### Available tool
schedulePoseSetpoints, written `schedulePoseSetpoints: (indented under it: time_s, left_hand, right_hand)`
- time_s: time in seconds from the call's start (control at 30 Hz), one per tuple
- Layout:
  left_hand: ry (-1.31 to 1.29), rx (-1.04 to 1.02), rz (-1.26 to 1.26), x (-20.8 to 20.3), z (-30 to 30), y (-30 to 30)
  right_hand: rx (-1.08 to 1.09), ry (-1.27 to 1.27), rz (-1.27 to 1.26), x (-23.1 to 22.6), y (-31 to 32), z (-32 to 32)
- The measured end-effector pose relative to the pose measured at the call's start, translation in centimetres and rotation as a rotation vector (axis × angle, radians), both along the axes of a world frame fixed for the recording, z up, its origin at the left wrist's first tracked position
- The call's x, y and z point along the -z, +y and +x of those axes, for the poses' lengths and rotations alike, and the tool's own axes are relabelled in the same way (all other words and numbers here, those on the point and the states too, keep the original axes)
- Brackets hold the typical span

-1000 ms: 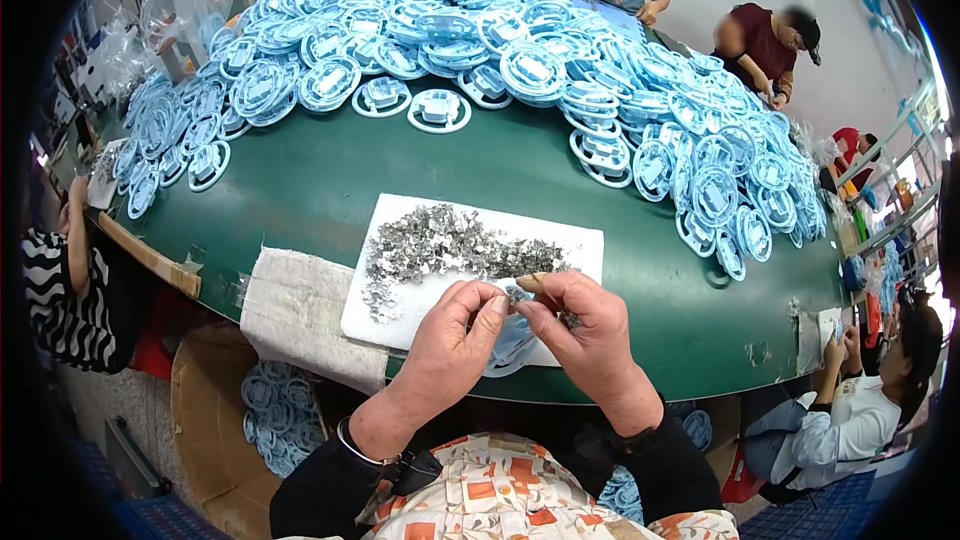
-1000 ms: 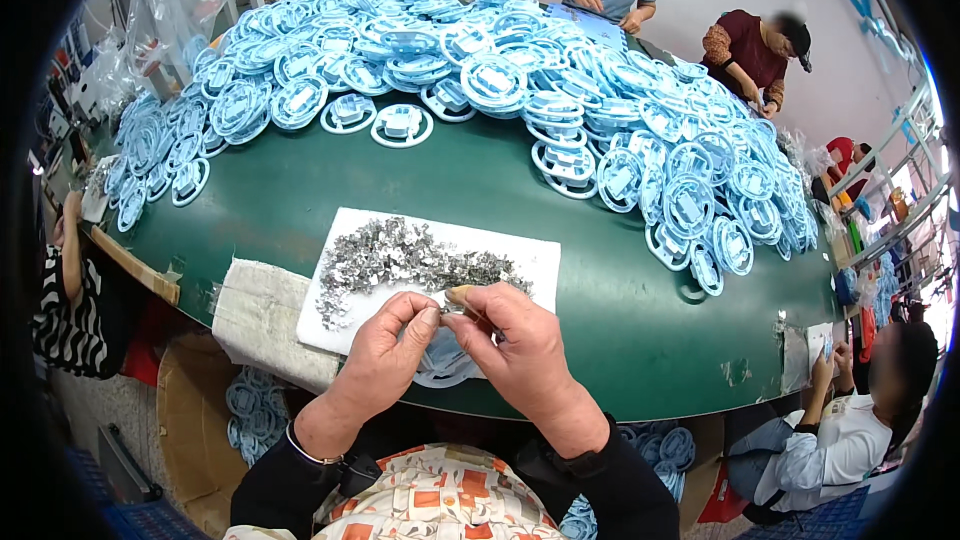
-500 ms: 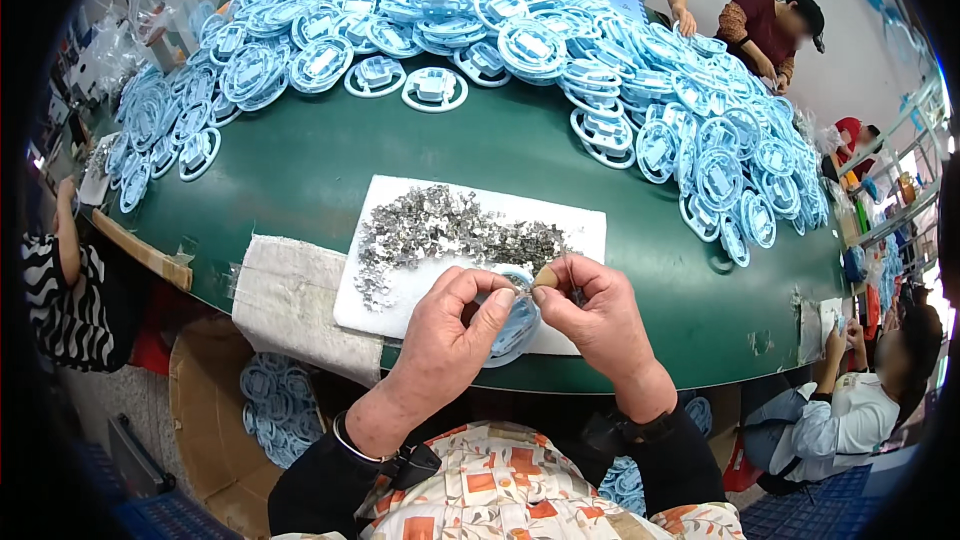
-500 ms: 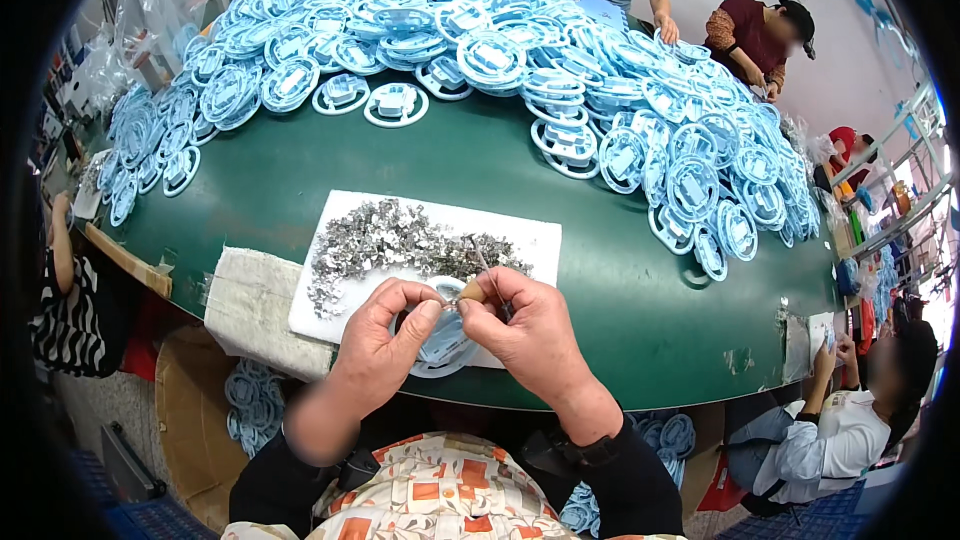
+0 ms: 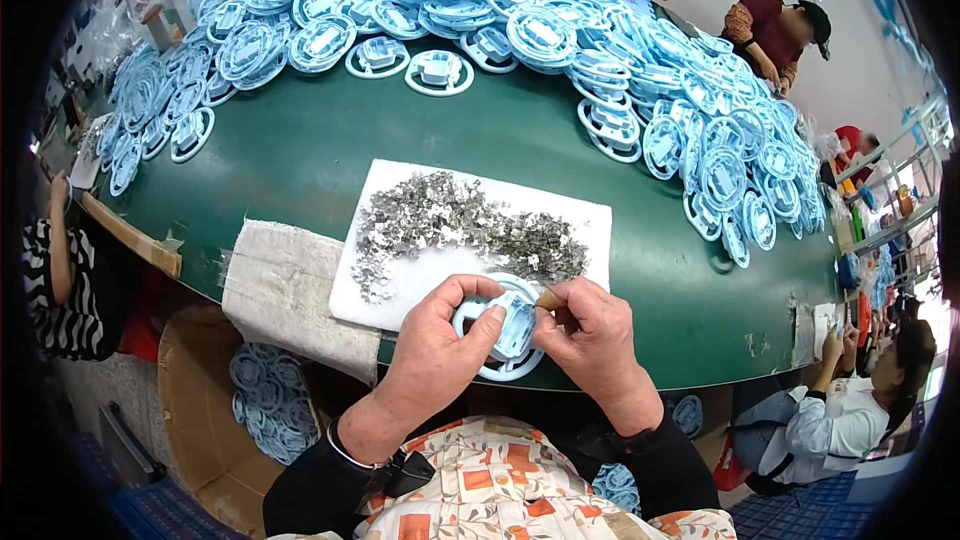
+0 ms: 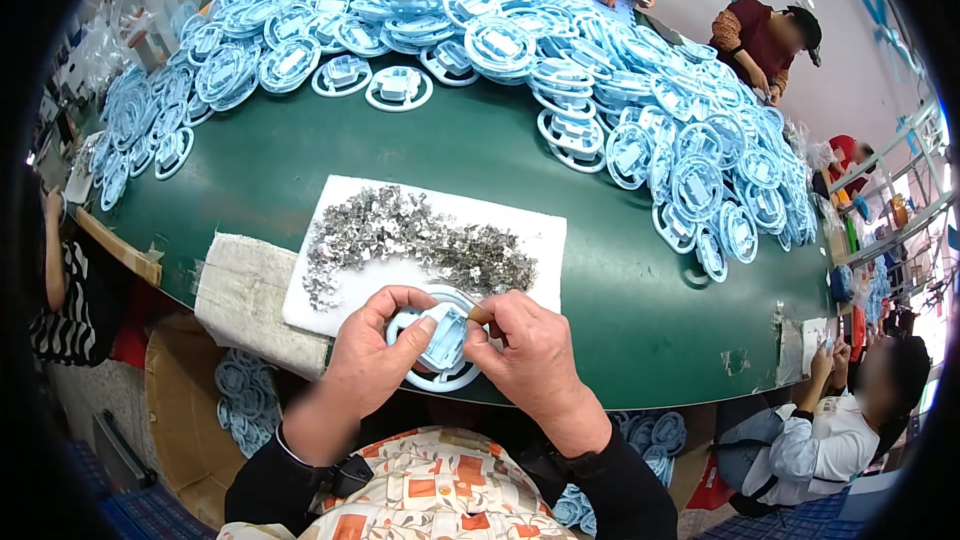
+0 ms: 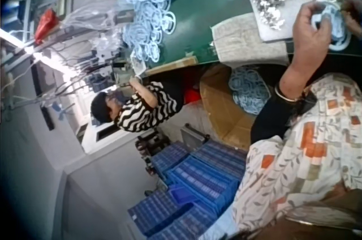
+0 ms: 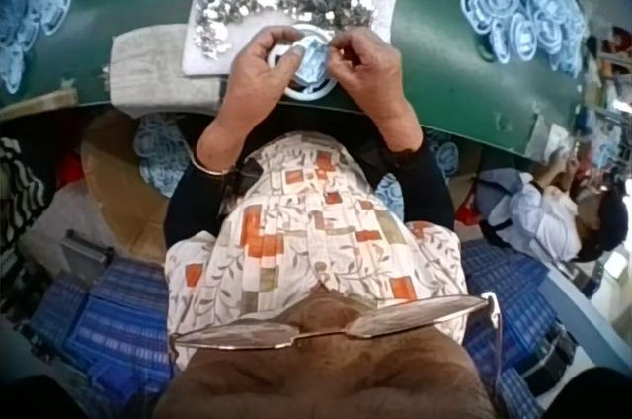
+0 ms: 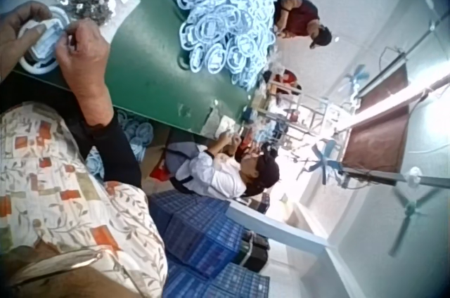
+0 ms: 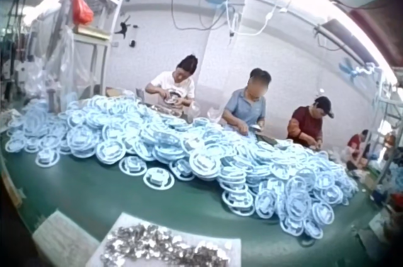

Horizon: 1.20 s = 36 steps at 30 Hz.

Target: The person uses a small wooden-handled tool to insert metal pins into light blue plastic rings. They pick up a ring, insert a pin into a slot, and place the finished unit on a growing pile on the table.

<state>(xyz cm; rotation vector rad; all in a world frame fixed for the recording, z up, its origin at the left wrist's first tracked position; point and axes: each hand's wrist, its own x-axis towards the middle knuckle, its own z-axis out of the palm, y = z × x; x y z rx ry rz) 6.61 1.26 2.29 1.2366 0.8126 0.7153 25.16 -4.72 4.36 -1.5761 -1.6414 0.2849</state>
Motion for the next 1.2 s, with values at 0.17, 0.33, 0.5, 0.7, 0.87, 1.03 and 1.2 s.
schedulePoseSetpoints:
  time_s: [0.17,0.33,0.5,0.7,0.87,1.03,1.2]
  left_hand:
    - [0.037,0.021,0.045,0.2,-0.1,0.2]
    - [0.09,0.016,0.109,0.3,-0.1,0.2]
    - [0.049,0.022,0.059,0.1,-0.1,0.2]
    - [0.064,0.04,0.089,0.5,-0.1,0.4]
    - [0.076,0.035,0.101,0.1,-0.2,0.4]
    - [0.063,0.034,0.069,0.4,-0.1,0.5]
    - [-0.119,0.046,-0.153,-0.3,-0.7,0.4]
  right_hand:
    - [-0.004,-0.156,-0.03,-0.4,0.0,-0.1]
    - [-0.01,-0.313,-0.093,-1.7,0.2,-0.4]
    - [-0.01,-0.279,-0.181,-1.9,-0.3,0.1]
    - [-0.07,-0.08,-0.1,-0.5,-0.5,-0.2]
    - [-0.017,-0.041,-0.103,-1.3,-0.5,-0.3]
    - [-0.092,-0.165,-0.146,-1.1,-1.0,-0.3]
    - [0.159,0.054,-0.072,-0.9,-1.4,0.1]
